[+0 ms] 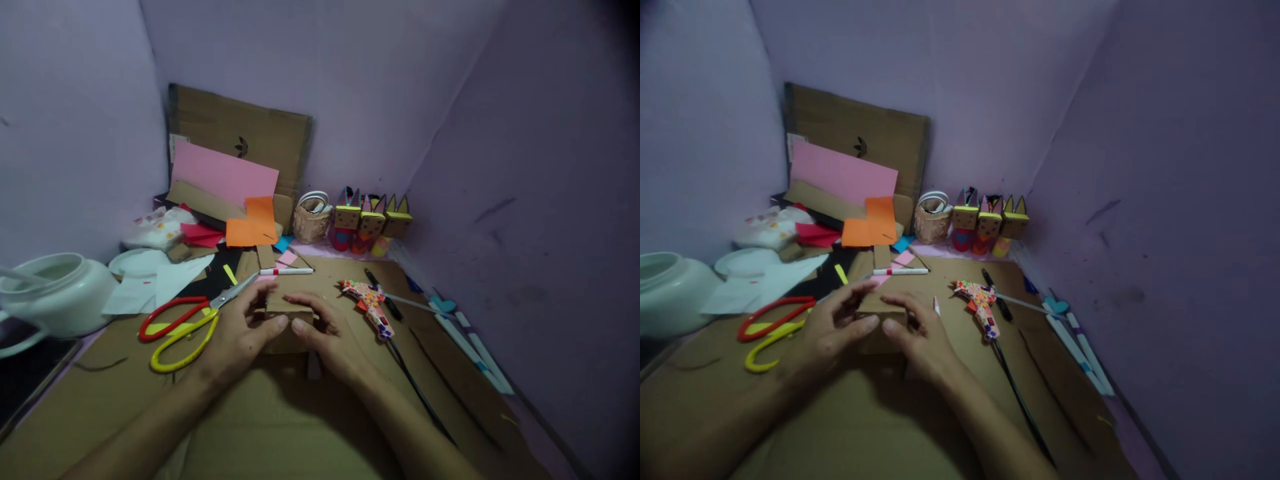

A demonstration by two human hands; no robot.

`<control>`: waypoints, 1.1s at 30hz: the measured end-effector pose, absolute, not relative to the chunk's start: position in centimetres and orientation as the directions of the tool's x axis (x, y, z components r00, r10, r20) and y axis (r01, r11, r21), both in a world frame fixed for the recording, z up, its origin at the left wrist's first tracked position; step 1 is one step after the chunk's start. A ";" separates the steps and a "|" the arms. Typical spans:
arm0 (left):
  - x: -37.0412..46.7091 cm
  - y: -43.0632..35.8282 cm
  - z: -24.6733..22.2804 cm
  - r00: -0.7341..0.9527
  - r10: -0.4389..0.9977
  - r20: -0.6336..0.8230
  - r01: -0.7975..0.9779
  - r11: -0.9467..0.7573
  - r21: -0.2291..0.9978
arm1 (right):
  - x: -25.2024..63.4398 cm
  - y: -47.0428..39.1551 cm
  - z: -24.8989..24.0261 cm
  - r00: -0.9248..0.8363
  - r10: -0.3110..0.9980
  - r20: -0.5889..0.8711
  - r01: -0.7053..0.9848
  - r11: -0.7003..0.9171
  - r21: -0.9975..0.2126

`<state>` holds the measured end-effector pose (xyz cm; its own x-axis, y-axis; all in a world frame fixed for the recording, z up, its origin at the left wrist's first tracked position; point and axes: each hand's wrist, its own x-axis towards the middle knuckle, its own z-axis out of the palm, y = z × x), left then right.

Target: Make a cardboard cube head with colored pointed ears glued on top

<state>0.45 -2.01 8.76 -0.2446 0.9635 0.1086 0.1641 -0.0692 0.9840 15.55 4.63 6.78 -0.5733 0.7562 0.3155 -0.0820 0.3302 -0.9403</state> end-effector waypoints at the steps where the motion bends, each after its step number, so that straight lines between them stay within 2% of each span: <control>1: 0.4 -2.1 8.8 -0.237 0.962 0.138 0.215 -0.087 0.973 | 15.6 4.7 6.8 -0.575 0.742 0.345 -0.096 0.358 -0.929; 6: 0.9 -2.7 8.7 -0.280 0.924 0.260 0.340 -0.158 0.927 | 15.7 4.8 6.6 -0.532 0.719 0.448 -0.154 0.438 -0.886; 10: 0.9 -2.6 8.7 -0.282 0.912 0.297 0.375 -0.180 0.909 | 15.8 4.7 7.1 -0.547 0.739 0.394 -0.061 0.434 -0.899; 13: 0.4 -2.3 8.6 -0.273 0.913 0.304 0.420 -0.172 0.891 | 15.9 5.0 7.3 -0.504 0.766 0.399 -0.097 0.409 -0.907; 16: -0.2 -2.0 8.2 -0.263 0.904 0.338 0.429 -0.204 0.880 | 16.2 5.5 7.2 -0.465 0.730 0.501 -0.123 0.507 -0.853; 21: -0.5 -1.6 7.2 -0.219 0.882 0.416 0.468 -0.279 0.838 | 16.6 6.2 7.1 -0.480 0.643 0.596 -0.021 0.671 -0.741; 27: -0.5 -0.8 6.4 -0.235 0.889 0.392 0.419 -0.271 0.867 | 16.1 6.2 6.3 -0.445 0.646 0.620 0.025 0.701 -0.712; 31: -1.0 -0.2 5.9 -0.195 0.937 0.291 0.476 -0.169 0.863 | 15.8 6.4 5.8 -0.440 0.562 0.701 0.038 0.791 -0.610; 33: -1.1 0.0 5.6 -0.185 0.933 0.309 0.501 -0.181 0.846 | 15.7 6.7 5.7 -0.457 0.526 0.717 0.058 0.822 -0.566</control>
<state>-1.09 -0.03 5.59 -0.1851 0.9330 0.3087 0.5008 -0.1807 0.8465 15.70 6.66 5.71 -0.4570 0.5262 0.7171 0.0581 0.8222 -0.5662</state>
